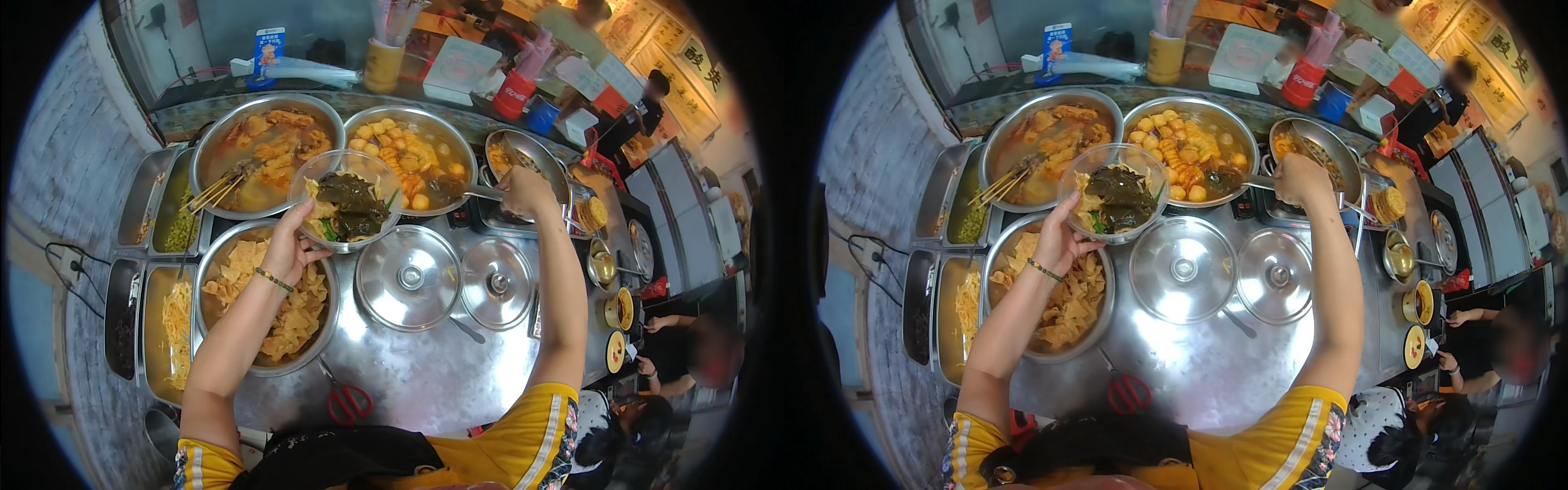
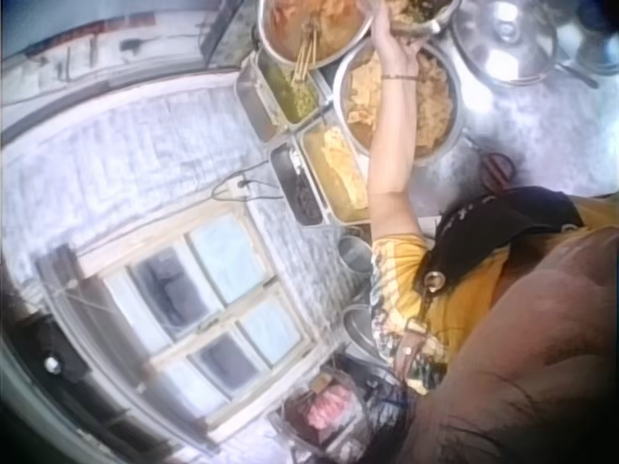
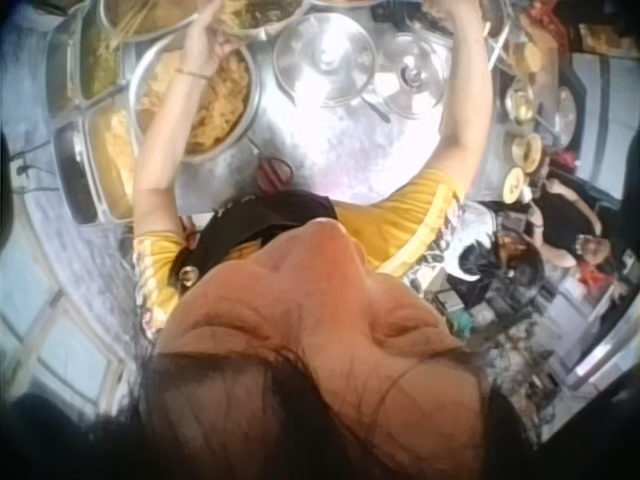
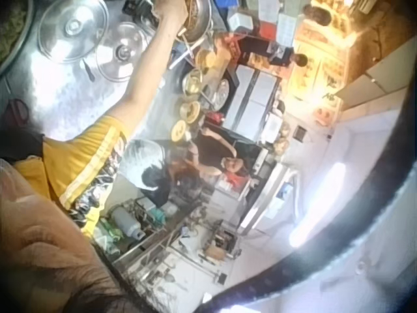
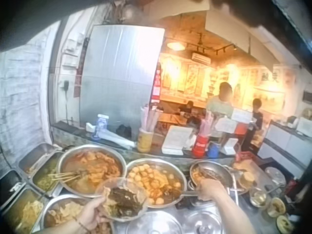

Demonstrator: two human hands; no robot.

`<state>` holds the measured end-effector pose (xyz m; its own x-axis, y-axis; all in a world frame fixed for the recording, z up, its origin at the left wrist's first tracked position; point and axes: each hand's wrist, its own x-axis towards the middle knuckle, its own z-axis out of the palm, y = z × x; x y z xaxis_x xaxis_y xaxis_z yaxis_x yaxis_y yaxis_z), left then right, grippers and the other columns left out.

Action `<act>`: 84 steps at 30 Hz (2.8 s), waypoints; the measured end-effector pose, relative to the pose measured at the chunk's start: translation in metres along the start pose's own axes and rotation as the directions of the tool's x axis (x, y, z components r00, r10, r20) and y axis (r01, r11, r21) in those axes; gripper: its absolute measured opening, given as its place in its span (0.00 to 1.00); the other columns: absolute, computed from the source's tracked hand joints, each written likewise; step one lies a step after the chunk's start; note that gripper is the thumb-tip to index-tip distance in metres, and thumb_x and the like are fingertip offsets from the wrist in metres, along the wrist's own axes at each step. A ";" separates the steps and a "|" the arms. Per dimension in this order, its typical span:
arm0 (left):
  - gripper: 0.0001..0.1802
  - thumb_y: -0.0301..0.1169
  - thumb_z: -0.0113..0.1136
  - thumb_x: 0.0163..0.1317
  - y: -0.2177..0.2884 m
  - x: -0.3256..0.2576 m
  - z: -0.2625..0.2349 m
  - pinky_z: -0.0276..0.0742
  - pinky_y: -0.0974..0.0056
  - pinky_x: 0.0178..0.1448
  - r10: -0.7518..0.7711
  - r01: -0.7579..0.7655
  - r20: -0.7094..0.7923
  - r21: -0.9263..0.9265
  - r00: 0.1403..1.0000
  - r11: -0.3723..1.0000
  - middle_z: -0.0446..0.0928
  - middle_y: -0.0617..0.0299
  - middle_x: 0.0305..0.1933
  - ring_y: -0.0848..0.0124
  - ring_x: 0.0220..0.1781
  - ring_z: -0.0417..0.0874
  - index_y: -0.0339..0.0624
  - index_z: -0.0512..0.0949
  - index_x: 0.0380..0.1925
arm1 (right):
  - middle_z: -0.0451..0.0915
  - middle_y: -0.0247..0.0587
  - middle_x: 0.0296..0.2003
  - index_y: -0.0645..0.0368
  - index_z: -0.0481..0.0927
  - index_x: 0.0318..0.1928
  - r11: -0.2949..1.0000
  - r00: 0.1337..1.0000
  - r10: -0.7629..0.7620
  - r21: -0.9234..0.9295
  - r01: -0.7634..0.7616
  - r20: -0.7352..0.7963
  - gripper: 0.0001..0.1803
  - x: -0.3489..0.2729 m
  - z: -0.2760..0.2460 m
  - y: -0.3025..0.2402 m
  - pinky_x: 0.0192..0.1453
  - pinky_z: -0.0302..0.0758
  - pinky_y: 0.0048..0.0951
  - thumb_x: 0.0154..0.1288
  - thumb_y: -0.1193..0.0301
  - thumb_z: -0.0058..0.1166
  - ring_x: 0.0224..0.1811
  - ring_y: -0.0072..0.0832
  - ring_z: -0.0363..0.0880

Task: The person assembles a mixed food bowl by adding various ingredients from metal containers using tongs and chopsticks, then adds sauces and condiments, and finally places the bowl into a plastic bag for takeaway.

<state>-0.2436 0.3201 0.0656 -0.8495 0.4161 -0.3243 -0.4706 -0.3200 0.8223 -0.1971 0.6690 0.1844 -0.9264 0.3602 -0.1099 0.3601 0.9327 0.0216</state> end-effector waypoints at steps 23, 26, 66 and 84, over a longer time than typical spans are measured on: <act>0.33 0.54 0.52 0.58 0.000 -0.006 0.006 0.78 0.56 0.47 -0.024 0.023 0.006 0.026 1.000 0.999 0.74 0.56 0.53 0.65 0.49 0.79 0.45 0.65 0.58 | 0.82 0.48 0.35 0.57 0.82 0.37 0.993 0.988 -0.046 -0.103 0.062 0.146 0.13 0.018 0.009 -0.021 0.47 0.75 0.38 0.47 0.72 0.55 0.42 0.41 0.81; 0.33 0.54 0.52 0.58 0.000 -0.006 0.009 0.79 0.56 0.46 -0.034 0.034 0.010 0.020 0.999 0.999 0.74 0.56 0.53 0.65 0.48 0.79 0.45 0.66 0.57 | 0.82 0.48 0.34 0.58 0.82 0.38 0.993 0.982 -0.036 -0.105 0.057 0.187 0.13 0.019 0.004 -0.029 0.47 0.76 0.38 0.48 0.72 0.54 0.40 0.41 0.81; 0.34 0.50 0.50 0.62 0.005 -0.016 -0.014 0.69 0.45 0.62 0.181 -0.140 0.163 -0.239 0.970 0.961 0.67 0.51 0.62 0.57 0.62 0.70 0.42 0.59 0.62 | 0.82 0.47 0.31 0.57 0.82 0.46 0.944 0.992 -0.123 0.305 0.126 -0.027 0.23 -0.051 -0.046 -0.025 0.42 0.74 0.28 0.44 0.72 0.64 0.34 0.30 0.80; 0.34 0.52 0.51 0.62 0.004 -0.016 -0.021 0.79 0.55 0.52 0.103 -0.100 0.055 -0.060 0.993 0.993 0.73 0.50 0.54 0.62 0.52 0.78 0.37 0.63 0.58 | 0.81 0.47 0.41 0.54 0.83 0.39 1.000 0.999 -0.016 -0.020 0.017 0.049 0.14 -0.004 0.016 -0.024 0.52 0.74 0.37 0.47 0.72 0.56 0.47 0.40 0.79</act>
<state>-0.2369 0.2940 0.0646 -0.8791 0.4271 -0.2116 -0.3969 -0.4101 0.8212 -0.2002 0.6448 0.1689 -0.9257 0.3435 -0.1584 0.3417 0.9390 0.0398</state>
